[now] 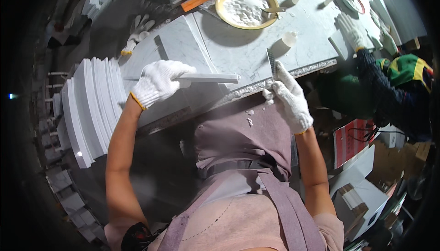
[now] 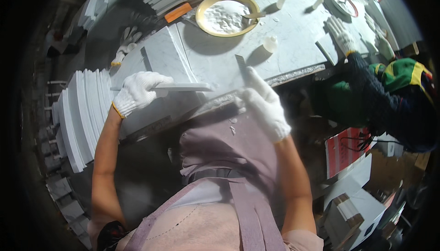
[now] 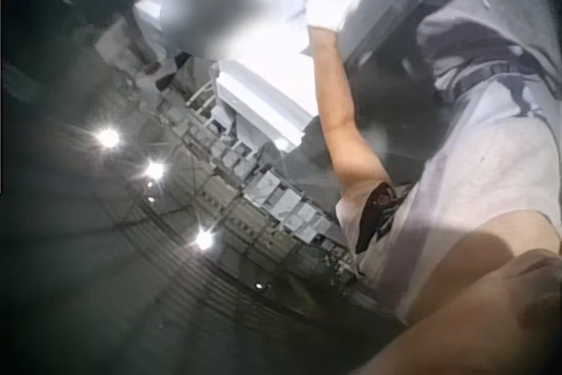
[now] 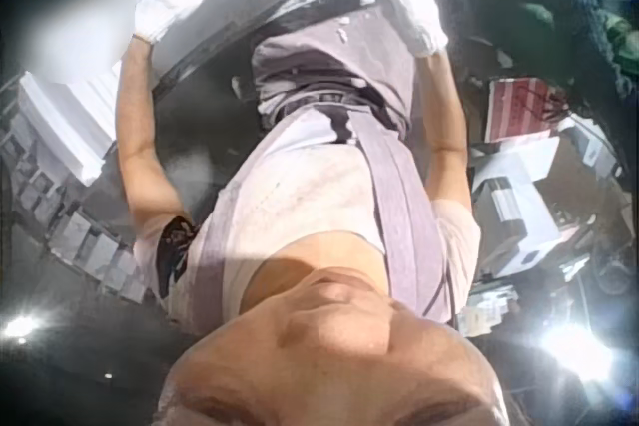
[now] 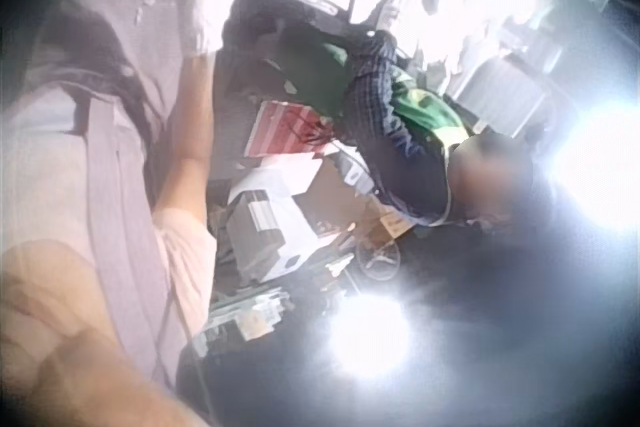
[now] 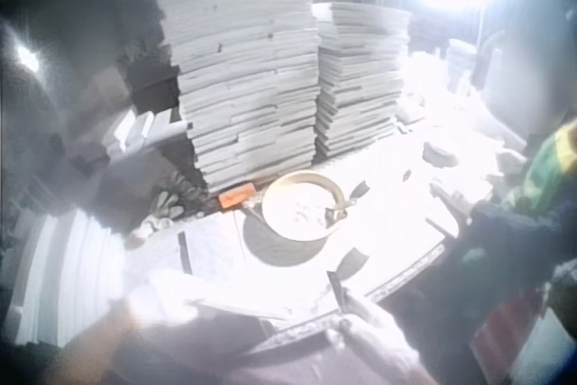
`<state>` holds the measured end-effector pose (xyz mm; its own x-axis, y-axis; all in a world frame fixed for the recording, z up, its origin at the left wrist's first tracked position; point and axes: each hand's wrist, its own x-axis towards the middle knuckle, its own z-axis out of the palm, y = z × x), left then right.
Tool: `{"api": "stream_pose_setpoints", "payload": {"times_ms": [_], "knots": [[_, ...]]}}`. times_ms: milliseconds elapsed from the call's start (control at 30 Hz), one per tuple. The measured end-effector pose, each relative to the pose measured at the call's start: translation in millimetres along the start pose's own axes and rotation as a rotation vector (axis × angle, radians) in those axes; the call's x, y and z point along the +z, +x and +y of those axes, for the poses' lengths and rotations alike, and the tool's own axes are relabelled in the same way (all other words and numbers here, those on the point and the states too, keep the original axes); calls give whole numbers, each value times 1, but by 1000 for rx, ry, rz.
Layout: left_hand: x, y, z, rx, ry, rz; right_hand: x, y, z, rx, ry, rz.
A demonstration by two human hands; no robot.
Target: The person repeatedly scrapes and smooths the edges of white rectangular stone tiles using a metal scraper and an orange block. They handle each tile one at a time, scrape the edges, and place the finished tiles into a growing stack on the table.
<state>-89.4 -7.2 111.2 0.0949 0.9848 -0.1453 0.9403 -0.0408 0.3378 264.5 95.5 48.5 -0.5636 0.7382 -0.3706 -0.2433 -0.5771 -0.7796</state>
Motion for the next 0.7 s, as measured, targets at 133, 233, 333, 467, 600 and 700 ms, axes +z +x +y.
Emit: {"api": "stream_pose_setpoints", "payload": {"times_ms": [133, 233, 333, 467, 600, 700], "knots": [[3, 6, -6, 25, 39, -16, -16, 25, -41, 43, -441, -149], [9, 4, -6, 29, 108, -2, 4, 60, -58, -32, -628, -377], [13, 3, -7, 23, 104, 11, 37, 90, -61, -80, -796, -585], [12, 2, -6, 47, 139, 43, 71, 106, -60, -439, -1059, -859], [11, 3, -5, 36, 104, 69, 69, 95, -78, -122, -1113, -727], [12, 3, -5, 48, 109, 95, 69, 96, -77, -319, -1129, -850]]}}
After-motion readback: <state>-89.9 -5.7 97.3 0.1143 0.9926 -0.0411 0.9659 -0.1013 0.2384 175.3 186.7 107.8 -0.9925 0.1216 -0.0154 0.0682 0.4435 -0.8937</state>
